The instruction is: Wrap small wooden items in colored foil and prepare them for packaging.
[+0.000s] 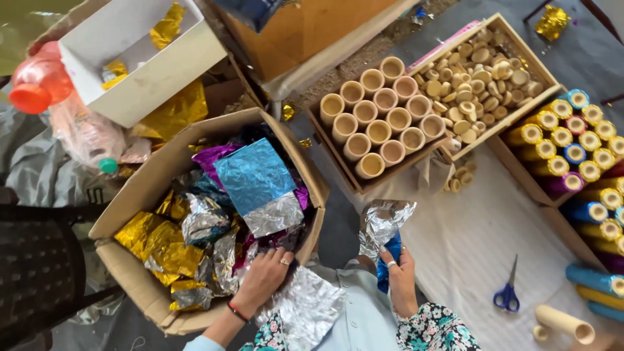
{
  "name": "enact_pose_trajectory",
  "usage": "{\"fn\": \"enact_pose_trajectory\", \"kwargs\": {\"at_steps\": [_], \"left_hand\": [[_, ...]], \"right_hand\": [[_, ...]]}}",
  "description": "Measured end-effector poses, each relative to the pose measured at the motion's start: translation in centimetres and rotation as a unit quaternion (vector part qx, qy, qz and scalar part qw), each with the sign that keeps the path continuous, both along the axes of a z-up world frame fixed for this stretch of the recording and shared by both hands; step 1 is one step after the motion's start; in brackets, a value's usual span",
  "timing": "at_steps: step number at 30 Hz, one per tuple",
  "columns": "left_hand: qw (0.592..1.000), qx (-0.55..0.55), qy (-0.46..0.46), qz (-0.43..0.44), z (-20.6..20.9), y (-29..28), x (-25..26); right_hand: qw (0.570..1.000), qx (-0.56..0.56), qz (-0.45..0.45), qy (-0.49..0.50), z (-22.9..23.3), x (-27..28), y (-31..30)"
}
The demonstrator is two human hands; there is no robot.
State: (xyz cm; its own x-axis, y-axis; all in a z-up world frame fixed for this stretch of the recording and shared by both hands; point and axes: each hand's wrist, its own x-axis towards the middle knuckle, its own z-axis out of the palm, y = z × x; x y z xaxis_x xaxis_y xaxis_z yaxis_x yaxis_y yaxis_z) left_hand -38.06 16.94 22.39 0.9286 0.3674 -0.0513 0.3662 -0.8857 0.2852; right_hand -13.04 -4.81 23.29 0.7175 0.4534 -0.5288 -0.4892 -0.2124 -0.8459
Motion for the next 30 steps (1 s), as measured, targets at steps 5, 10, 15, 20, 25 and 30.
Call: {"fn": "enact_pose_trajectory", "kwargs": {"at_steps": [5, 10, 15, 20, 25, 30], "left_hand": [[0.992, 0.114, -0.053, -0.005, 0.8, 3.9, 1.5], [0.940, -0.278, -0.049, 0.193, 4.8, 2.8, 2.1], [0.812, -0.558, 0.070, 0.156, 3.4, 0.4, -0.1], [0.829, -0.508, 0.087, 0.218, -0.8, 0.8, -1.2], [0.892, -0.349, -0.263, -0.114, -1.0, 0.4, -0.8], [0.856, -0.478, -0.152, 0.127, -22.5, -2.8, -8.2]], "right_hand": [[0.998, -0.029, -0.059, -0.015, -1.2, 0.0, -1.6], [0.988, 0.004, -0.152, -0.006, -2.3, -0.5, -3.5], [0.982, 0.010, -0.188, -0.018, -5.2, -0.7, -5.2], [0.979, 0.008, -0.205, -0.015, -4.3, -1.0, -4.5], [0.980, 0.026, -0.196, -0.016, -4.4, -0.9, -3.9], [0.983, 0.023, -0.181, -0.012, -3.3, -1.2, -3.1]]}}
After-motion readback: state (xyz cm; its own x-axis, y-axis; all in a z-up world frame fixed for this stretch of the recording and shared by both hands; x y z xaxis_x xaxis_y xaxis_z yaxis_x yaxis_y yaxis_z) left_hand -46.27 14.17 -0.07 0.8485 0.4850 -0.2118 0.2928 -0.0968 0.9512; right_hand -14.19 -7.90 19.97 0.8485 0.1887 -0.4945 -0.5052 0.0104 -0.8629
